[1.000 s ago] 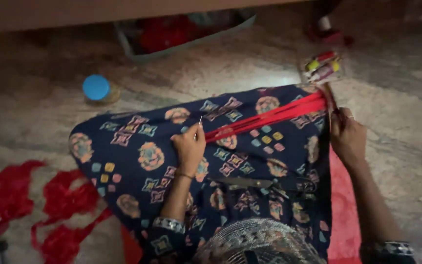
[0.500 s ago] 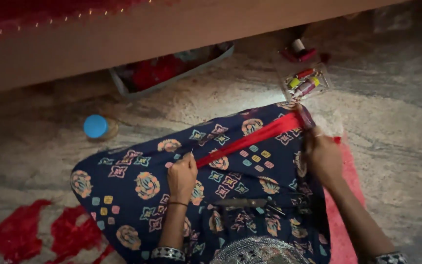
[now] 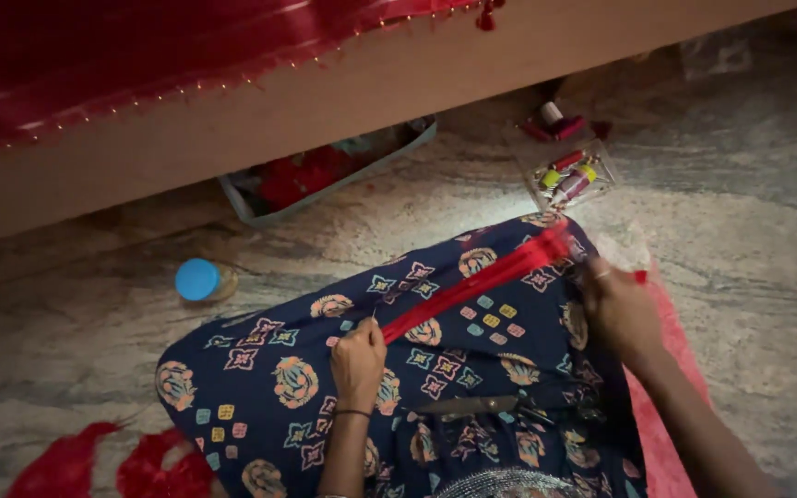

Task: Measure and attach a decorative red ribbon border to the edge of a piece of red fabric.

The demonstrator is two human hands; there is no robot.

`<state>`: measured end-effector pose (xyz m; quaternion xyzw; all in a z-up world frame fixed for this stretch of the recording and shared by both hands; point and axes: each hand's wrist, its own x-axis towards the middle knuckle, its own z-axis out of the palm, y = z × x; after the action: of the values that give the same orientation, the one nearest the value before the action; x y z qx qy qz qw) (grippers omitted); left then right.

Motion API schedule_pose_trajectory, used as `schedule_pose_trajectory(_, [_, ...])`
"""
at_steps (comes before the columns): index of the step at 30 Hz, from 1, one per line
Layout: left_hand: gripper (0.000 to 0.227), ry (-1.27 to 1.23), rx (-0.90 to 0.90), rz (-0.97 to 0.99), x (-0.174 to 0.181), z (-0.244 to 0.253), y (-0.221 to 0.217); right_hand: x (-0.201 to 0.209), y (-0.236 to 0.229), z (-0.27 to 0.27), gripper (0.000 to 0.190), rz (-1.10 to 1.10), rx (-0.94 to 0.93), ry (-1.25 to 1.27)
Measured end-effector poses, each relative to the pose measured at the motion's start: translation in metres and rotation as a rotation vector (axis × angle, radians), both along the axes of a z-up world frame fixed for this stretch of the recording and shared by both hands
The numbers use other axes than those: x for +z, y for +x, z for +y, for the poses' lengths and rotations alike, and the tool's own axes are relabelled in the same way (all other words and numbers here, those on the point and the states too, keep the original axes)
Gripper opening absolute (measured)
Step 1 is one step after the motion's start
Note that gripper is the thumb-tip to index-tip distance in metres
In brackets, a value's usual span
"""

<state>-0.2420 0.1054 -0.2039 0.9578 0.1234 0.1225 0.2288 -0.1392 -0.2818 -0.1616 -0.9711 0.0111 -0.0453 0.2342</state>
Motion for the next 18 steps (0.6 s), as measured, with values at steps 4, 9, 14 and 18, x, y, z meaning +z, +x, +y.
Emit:
schedule_pose_trajectory(4, [0.025, -0.006, 0.007, 0.007, 0.003, -0.001, 0.0, 0.005, 0.009, -0.007, 0.024, 0.167, -0.108, 0.007])
schedule_pose_trajectory(9, [0.027, 0.016, 0.028, 0.025, -0.006, -0.003, 0.002, 0.02, -0.015, 0.06, 0.021, 0.076, 0.023, 0.058])
schedule_pose_trajectory(14, [0.026, 0.065, 0.012, 0.093, -0.005, -0.002, -0.004, 0.014, -0.046, 0.126, 0.029, 0.061, 0.461, -0.123])
schedule_pose_trajectory(18, [0.025, 0.079, -0.002, 0.086, -0.006, 0.003, -0.007, 0.027, -0.027, 0.089, 0.033, 0.134, 0.348, -0.227])
